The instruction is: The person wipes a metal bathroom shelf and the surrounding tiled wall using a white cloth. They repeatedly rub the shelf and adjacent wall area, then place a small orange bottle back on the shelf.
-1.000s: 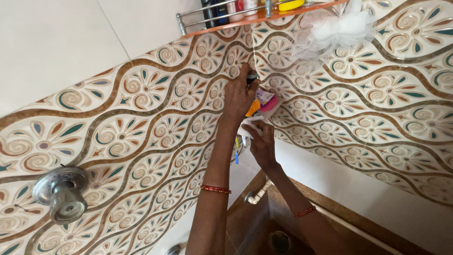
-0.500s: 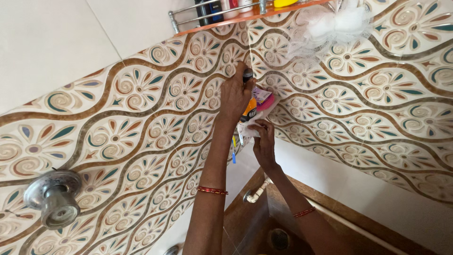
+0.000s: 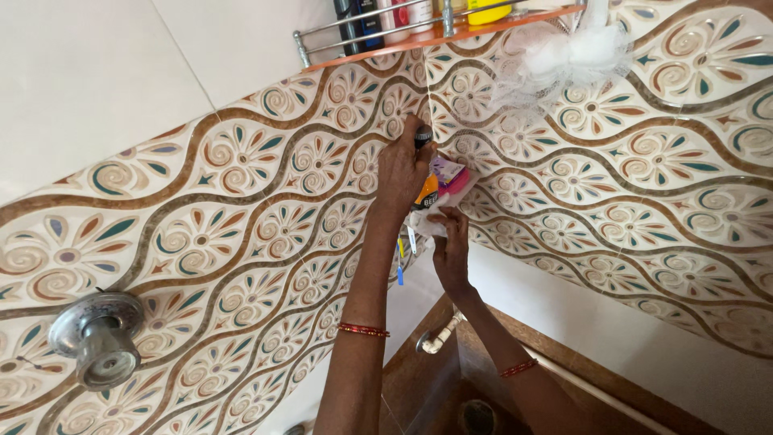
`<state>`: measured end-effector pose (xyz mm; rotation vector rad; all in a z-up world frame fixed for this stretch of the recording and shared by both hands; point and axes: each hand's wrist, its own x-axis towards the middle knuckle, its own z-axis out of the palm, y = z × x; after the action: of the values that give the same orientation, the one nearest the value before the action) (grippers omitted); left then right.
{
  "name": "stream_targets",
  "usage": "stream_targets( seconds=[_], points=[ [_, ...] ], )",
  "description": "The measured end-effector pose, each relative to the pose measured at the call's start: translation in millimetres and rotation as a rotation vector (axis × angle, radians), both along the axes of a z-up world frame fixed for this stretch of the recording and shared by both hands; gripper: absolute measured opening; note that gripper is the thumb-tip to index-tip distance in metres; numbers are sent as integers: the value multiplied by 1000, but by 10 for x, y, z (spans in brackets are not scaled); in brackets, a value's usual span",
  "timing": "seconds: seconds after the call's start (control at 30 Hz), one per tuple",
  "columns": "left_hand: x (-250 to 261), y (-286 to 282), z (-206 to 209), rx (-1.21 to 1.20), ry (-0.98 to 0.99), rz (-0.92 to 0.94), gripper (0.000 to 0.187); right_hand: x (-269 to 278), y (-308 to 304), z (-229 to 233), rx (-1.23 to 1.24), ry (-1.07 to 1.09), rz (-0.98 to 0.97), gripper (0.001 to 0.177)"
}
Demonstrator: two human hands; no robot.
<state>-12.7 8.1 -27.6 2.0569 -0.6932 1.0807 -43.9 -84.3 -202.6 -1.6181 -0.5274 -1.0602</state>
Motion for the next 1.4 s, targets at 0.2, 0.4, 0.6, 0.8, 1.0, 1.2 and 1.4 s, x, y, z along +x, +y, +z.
stream_targets(
  seconds=[0.2, 0.4, 0.6, 0.8, 1.0, 1.2, 1.4],
  points=[
    [-3, 24, -5, -5, -25, -17, 26, 88, -80, 212, 56, -41, 71, 47],
    [14, -4, -22, -17, 32, 0, 26, 50, -26, 336, 120, -41, 94, 44],
    [-88, 35, -39, -13, 23, 102, 38, -80, -59, 122, 40, -16, 102, 45],
    [-9, 43, -443, -202, -12, 20, 97, -29, -98, 81, 185, 148, 274, 39],
    [156, 51, -848, -144, 84, 236, 47, -38, -198, 292, 460, 196, 291, 40],
    [225, 25, -1068, -93, 197, 258, 65, 104, -99, 856, 216, -23, 151, 43],
    [331, 234, -1146, 17, 112, 96, 79, 402, -15, 1009, 97, 137, 165, 45]
  ],
)
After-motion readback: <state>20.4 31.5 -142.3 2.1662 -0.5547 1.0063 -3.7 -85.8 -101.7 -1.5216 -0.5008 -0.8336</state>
